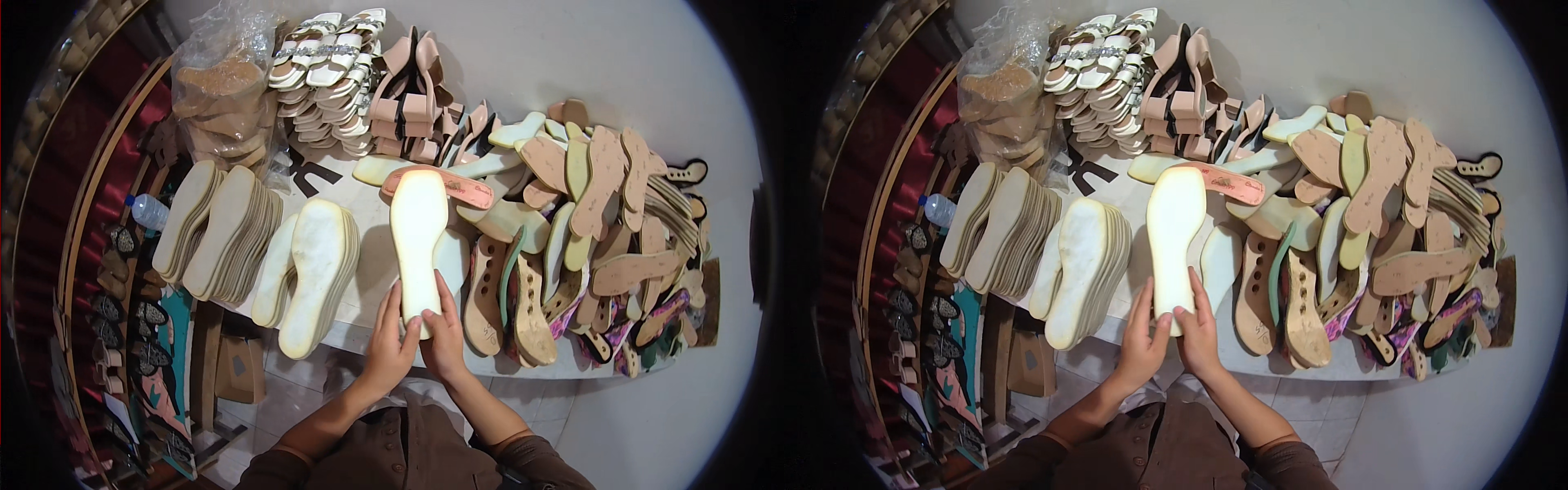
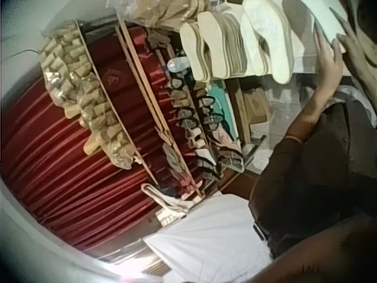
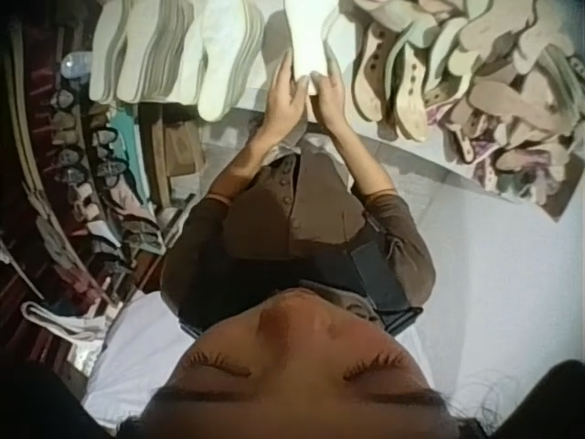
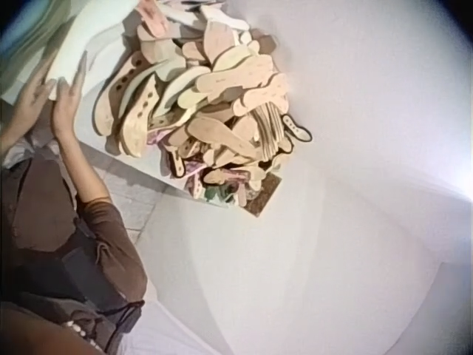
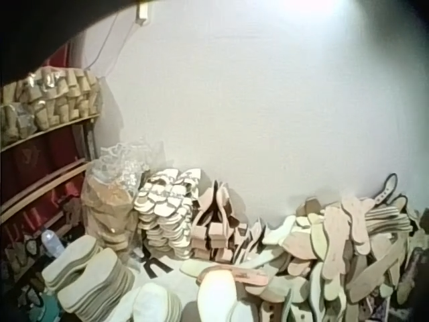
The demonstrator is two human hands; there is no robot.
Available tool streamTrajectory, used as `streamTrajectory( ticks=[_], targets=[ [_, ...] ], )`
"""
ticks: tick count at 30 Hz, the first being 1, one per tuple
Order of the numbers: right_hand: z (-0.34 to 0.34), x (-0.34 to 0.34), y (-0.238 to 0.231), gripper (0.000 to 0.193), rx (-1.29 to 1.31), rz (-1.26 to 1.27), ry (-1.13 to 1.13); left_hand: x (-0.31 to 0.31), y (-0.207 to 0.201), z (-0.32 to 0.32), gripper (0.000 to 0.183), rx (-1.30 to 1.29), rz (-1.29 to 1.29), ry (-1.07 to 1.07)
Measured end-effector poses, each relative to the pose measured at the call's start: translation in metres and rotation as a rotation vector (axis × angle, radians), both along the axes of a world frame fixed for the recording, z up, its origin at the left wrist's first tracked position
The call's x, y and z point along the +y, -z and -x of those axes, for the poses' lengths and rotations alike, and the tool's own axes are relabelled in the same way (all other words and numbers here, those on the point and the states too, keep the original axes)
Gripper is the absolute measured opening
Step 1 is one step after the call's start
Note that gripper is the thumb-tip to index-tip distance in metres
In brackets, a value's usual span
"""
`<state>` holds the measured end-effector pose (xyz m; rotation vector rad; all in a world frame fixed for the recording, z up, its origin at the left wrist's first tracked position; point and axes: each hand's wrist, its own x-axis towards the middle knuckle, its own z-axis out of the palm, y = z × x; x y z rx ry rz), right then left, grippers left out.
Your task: Sorting and organizing various types of shoe soles on a workstation table.
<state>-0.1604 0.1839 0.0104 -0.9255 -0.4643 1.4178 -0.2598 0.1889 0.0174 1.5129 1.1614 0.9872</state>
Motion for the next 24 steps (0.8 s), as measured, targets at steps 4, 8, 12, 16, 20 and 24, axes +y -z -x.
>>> streamTrajectory(
  ticks=[4, 8, 12, 16, 20, 24],
  targets=[
    [0.044, -0.012, -0.023, 0.058, -0.207, -0.149, -0.043, -0.001, -0.022, 0.050, 0.050, 0.088, -0.234, -0.020],
    [0.109, -0.017, -0.038, 0.056, -0.441, -0.403, -0.109, -0.004, -0.042, 0.129, 0.051, 0.166, -0.501, 0.012],
    [0.189, -0.024, -0.036, 0.055, -0.313, -0.393, -0.087, -0.001, -0.047, 0.206, 0.062, 0.239, -0.554, 0.122],
    [0.234, -0.022, -0.016, 0.054, -0.443, -0.319, -0.094, 0.005, -0.025, 0.266, 0.075, 0.293, -0.529, 0.276],
    [0.255, -0.022, 0.009, 0.053, -0.659, -0.243, -0.151, 0.009, 0.008, 0.294, 0.088, 0.287, -0.423, 0.402],
    [0.262, -0.017, 0.034, 0.051, -0.734, -0.168, -0.107, 0.014, 0.036, 0.296, 0.088, 0.336, -0.445, 0.432]
  ],
)
